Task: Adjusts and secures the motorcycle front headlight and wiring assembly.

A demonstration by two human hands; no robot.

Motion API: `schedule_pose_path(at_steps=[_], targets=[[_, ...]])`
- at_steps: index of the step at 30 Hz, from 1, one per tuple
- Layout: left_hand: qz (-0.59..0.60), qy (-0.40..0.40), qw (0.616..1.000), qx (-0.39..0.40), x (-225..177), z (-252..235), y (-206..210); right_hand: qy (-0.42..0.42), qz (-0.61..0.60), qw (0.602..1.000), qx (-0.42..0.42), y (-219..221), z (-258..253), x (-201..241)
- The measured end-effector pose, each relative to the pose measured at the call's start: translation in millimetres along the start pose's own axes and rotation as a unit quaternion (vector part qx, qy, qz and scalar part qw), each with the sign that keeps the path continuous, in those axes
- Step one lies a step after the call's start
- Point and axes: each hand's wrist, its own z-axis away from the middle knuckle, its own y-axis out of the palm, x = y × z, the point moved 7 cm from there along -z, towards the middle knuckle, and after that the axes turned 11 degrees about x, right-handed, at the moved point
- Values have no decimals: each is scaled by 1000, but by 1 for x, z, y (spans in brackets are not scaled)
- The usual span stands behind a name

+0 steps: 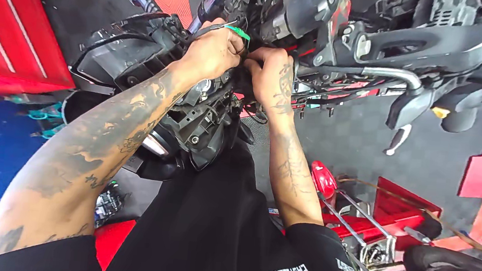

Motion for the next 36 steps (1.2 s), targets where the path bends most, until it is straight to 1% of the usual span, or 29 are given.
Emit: schedule_pose_path(at_steps=[11,16,23,27,32,36], targets=[[-8,16,999,-43,-2,-2,0,7,-7,1000,-27,3,0,-3],[-7,-12,1000,-26,-2,1,-1,4,-7,999,-46,4,2,-2],[-27,-12,999,23,-1,-4,2,15,20,998,-61,7,5,-1],[-14,-10,999,33,-2,-3,3,9,38,996,-76,7,8,1],[11,-1,1000,27,-4,-3,4,11,71,992,-100,8,11,3],[7,10,999,30,-3,-4,3,4,90,988,-128,7,13,4]])
